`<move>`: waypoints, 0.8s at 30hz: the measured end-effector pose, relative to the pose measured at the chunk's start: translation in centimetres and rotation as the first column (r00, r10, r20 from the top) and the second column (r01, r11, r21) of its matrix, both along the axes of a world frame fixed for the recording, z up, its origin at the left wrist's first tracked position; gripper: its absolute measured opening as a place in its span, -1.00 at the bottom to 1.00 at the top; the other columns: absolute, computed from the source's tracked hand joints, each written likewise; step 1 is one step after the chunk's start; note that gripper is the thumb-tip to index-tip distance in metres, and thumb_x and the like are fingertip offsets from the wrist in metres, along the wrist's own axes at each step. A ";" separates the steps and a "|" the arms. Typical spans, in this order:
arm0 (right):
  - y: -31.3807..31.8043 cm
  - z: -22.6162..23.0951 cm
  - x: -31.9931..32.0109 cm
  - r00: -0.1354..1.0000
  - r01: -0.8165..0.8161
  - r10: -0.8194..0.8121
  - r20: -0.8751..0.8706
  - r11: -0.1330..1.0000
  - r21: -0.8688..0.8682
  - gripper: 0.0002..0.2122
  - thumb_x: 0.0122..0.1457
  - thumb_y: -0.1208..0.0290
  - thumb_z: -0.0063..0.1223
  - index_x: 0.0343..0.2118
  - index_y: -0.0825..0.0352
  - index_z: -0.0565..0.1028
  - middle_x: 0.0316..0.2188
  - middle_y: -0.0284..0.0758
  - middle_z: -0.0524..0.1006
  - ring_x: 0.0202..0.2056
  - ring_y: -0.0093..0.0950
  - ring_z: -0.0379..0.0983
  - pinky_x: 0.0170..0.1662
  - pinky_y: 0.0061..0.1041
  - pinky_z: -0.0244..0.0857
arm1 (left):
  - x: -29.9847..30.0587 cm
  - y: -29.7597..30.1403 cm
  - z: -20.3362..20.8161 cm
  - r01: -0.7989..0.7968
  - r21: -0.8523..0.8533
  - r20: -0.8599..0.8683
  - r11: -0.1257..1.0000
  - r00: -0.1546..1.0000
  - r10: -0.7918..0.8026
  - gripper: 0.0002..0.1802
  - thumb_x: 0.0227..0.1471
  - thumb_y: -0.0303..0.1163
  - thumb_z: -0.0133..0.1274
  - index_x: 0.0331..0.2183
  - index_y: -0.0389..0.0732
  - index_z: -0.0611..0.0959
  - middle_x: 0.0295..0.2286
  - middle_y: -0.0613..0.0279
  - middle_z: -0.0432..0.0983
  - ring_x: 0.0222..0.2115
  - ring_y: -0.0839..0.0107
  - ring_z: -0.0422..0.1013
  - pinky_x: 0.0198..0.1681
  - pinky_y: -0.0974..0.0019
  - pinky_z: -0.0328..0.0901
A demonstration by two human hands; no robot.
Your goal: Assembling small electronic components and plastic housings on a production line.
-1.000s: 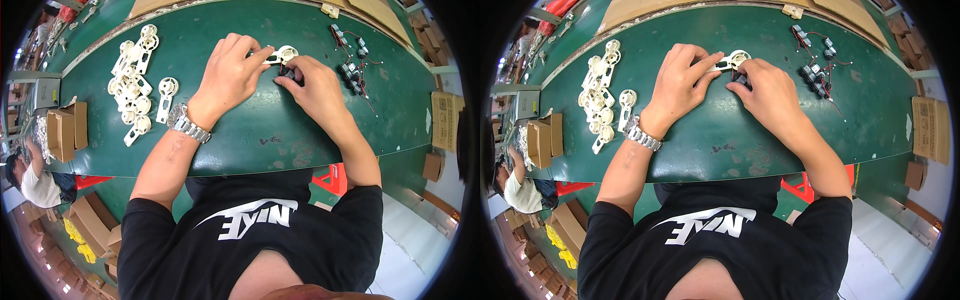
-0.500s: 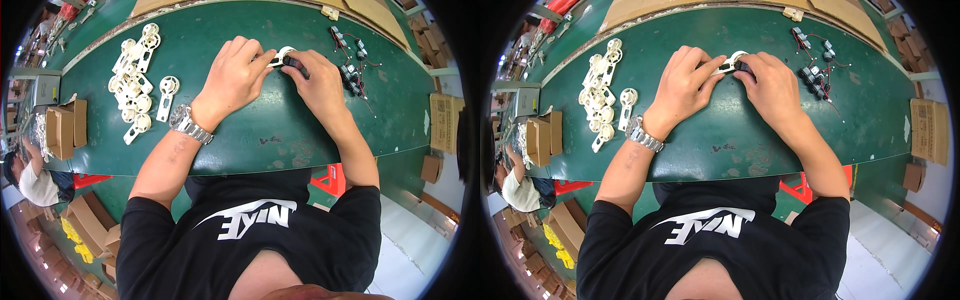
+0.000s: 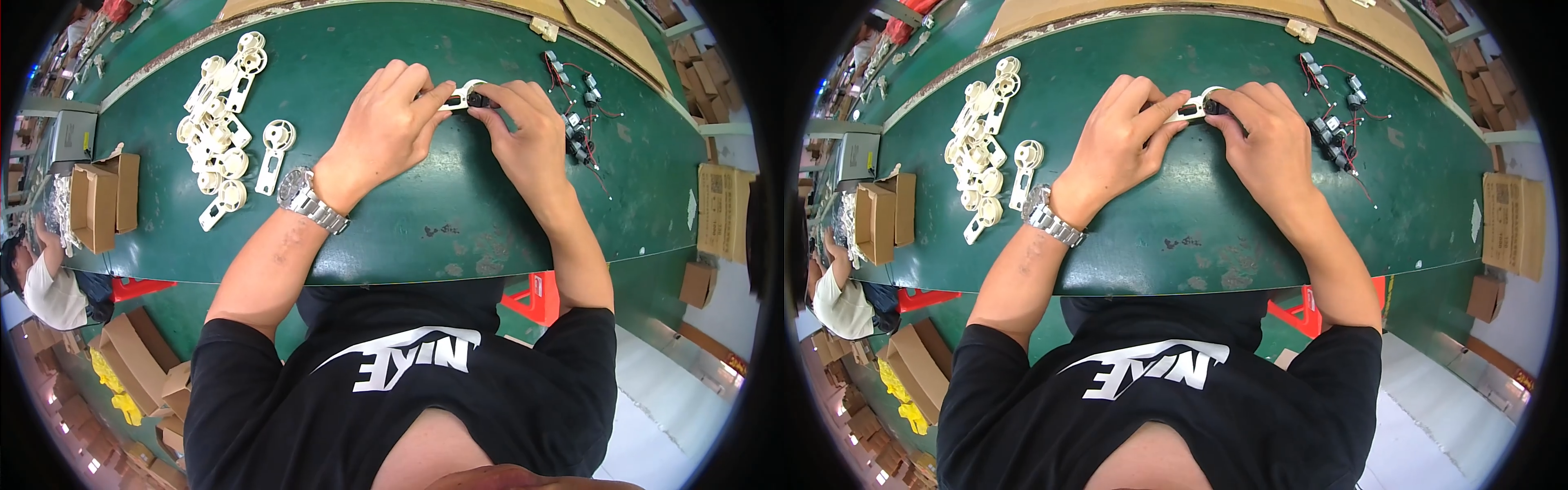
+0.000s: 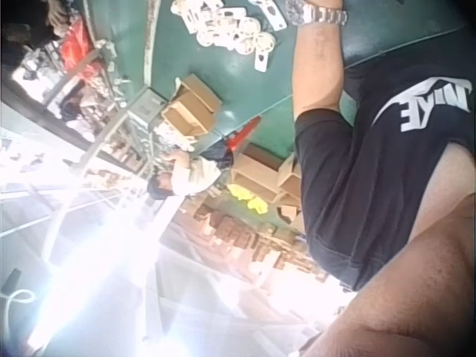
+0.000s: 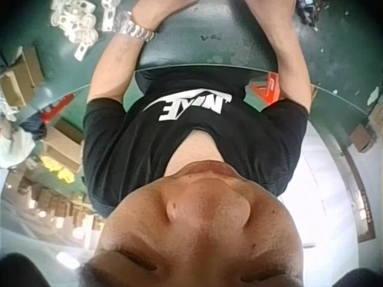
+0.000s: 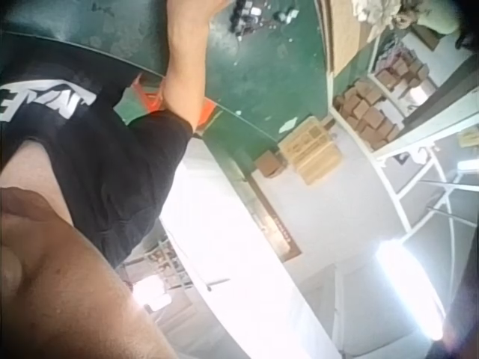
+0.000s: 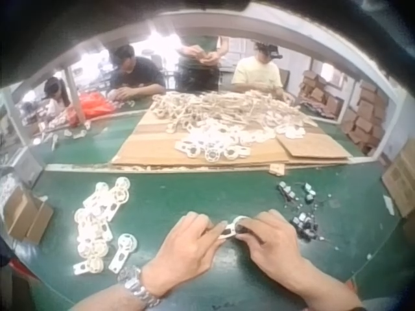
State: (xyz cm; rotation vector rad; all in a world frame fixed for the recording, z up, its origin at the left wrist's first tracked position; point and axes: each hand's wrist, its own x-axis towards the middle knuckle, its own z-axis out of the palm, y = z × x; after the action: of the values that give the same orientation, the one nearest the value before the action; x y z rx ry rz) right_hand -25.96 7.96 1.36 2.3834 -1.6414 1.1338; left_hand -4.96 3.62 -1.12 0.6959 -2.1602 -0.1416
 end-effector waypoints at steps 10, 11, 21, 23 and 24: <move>-0.1 0.1 0.1 0.998 -0.018 0.021 -0.052 0.999 0.052 -0.81 0.08 0.57 0.29 -0.22 0.26 0.62 -0.37 -0.36 0.61 -0.32 -0.27 0.49 -0.30 -0.28 0.42 | 0.0 0.1 -0.1 0.009 0.041 -0.026 0.999 1.000 -0.008 -0.64 -0.05 -0.55 0.34 -0.13 -0.30 0.74 -0.41 0.20 0.42 -0.36 0.24 0.40 -0.31 0.20 0.38; 0.0 0.2 0.2 0.998 -0.019 0.022 -0.054 0.998 0.052 -0.81 0.08 0.57 0.29 -0.22 0.26 0.62 -0.37 -0.36 0.61 -0.32 -0.27 0.49 -0.30 -0.28 0.42 | 0.0 0.1 -0.1 0.010 0.055 -0.028 0.998 1.000 -0.008 -0.65 -0.05 -0.55 0.33 -0.14 -0.30 0.74 -0.41 0.19 0.42 -0.36 0.23 0.40 -0.30 0.20 0.38; -0.6 -0.1 -0.6 0.996 -0.062 0.065 -0.065 0.997 0.051 -0.79 0.08 0.62 0.24 -0.21 0.27 0.56 -0.35 -0.35 0.59 -0.29 -0.23 0.48 -0.29 -0.24 0.40 | 0.0 0.1 -0.2 0.014 0.151 -0.070 0.988 0.998 -0.003 -0.67 -0.03 -0.55 0.32 -0.15 -0.31 0.73 -0.40 0.17 0.41 -0.34 0.20 0.41 -0.28 0.18 0.38; -0.8 -0.3 -0.8 0.996 -0.070 0.074 -0.057 0.996 0.062 -0.80 0.08 0.62 0.24 -0.22 0.28 0.56 -0.34 -0.34 0.58 -0.28 -0.22 0.48 -0.29 -0.24 0.40 | 0.1 0.2 -0.1 0.015 0.155 -0.069 0.988 0.998 -0.005 -0.68 -0.03 -0.55 0.32 -0.15 -0.31 0.73 -0.40 0.17 0.41 -0.34 0.20 0.41 -0.28 0.18 0.38; -0.9 -0.5 -0.8 0.997 -0.071 0.073 -0.028 0.995 0.063 -0.82 0.09 0.61 0.26 -0.23 0.29 0.57 -0.35 -0.32 0.57 -0.29 -0.24 0.48 -0.30 -0.27 0.40 | 0.0 0.2 -0.1 0.015 0.159 -0.067 0.987 0.998 -0.005 -0.68 -0.02 -0.54 0.32 -0.15 -0.31 0.73 -0.40 0.16 0.41 -0.34 0.20 0.41 -0.27 0.18 0.37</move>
State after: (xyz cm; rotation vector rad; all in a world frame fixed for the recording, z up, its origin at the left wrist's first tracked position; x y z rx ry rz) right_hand -26.75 7.06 0.88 2.5041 -1.6166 1.0667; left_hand -4.91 3.83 -1.20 0.7601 -2.1052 -0.3409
